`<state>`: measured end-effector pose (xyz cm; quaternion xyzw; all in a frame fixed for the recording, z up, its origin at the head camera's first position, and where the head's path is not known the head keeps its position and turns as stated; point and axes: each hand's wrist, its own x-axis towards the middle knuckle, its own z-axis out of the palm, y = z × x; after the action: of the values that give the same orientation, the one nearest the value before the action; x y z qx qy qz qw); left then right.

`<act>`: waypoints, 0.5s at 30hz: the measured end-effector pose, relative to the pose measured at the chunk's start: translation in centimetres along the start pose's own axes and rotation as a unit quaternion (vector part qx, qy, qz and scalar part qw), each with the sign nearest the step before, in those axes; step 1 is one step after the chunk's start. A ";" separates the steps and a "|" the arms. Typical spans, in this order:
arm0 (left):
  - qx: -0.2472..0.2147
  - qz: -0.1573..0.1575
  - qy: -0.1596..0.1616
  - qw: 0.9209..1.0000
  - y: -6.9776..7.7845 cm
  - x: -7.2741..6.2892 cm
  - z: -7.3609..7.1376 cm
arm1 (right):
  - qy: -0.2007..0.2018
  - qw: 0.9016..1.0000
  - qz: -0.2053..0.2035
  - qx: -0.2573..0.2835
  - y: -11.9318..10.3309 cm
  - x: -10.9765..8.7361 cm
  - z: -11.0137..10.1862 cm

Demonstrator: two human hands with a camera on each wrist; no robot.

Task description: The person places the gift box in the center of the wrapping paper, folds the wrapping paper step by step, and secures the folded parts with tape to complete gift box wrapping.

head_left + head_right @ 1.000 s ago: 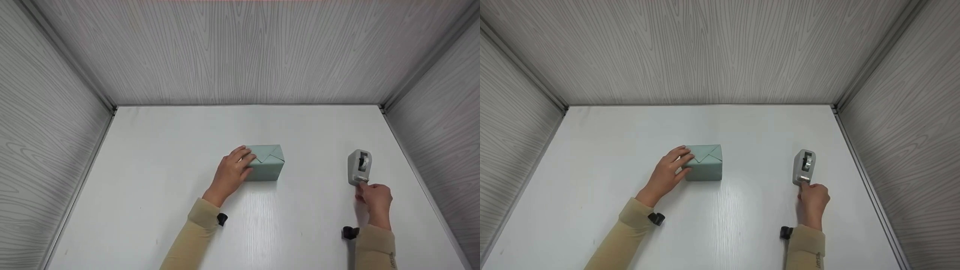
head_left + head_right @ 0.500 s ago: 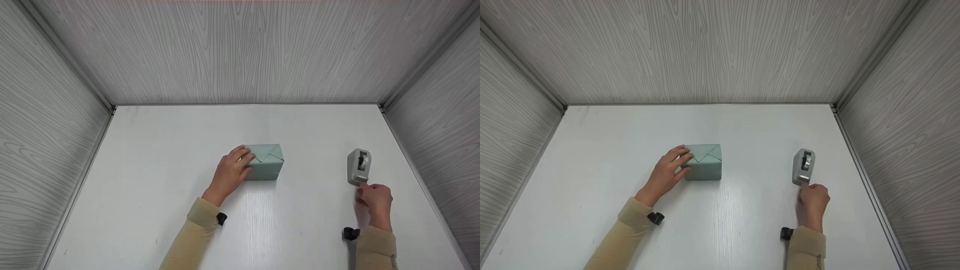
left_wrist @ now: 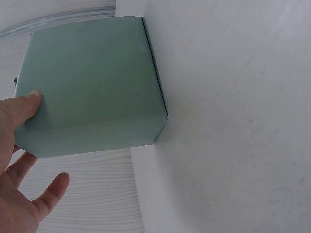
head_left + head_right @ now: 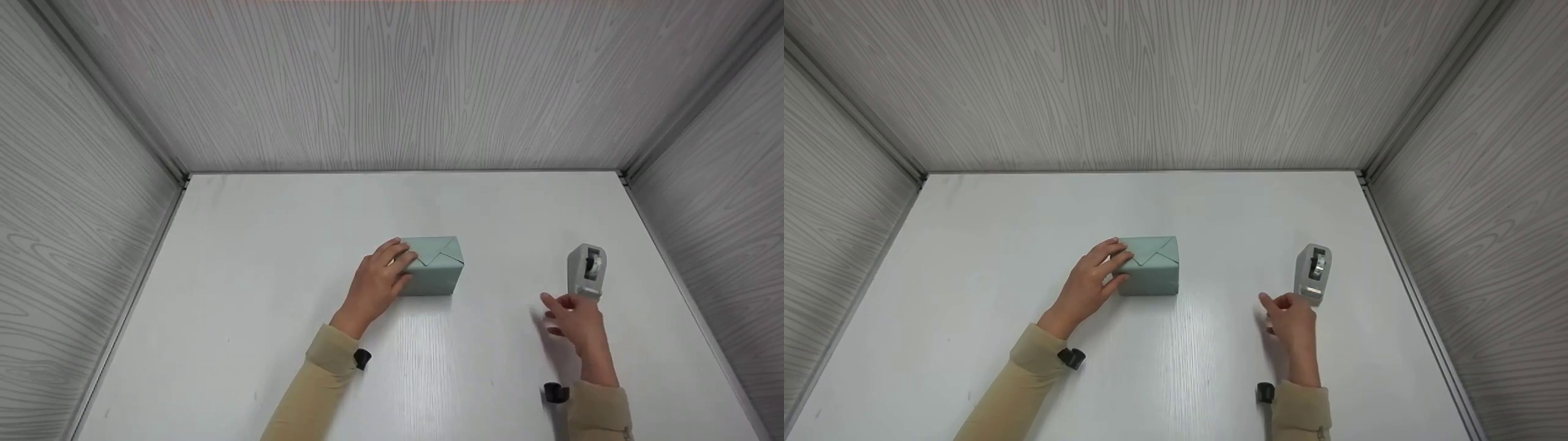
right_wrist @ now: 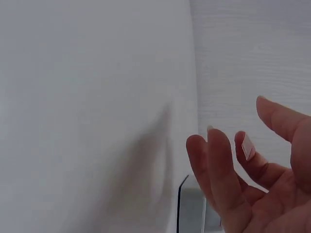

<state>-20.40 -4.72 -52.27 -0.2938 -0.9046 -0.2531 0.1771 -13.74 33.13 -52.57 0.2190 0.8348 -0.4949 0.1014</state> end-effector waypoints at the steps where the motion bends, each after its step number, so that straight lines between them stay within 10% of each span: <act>1: 0.000 0.001 0.001 1.000 0.0 0.0 0.0 | -0.015 1.000 -0.015 -0.001 -0.2 -0.1 0.6; 6: 0.007 0.006 0.005 1.000 -0.1 -0.1 0.2 | -0.101 0.990 -0.101 0.017 -1.3 -0.8 3.9; 15: 0.018 0.002 0.000 1.000 0.0 -0.1 0.2 | -0.240 0.944 -0.218 0.064 -4.2 -2.1 8.6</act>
<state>-20.39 -4.64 -52.47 -0.2928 -0.9082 -0.2367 0.1831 -14.28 23.41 -52.70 -0.0881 0.7796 -0.5951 0.1742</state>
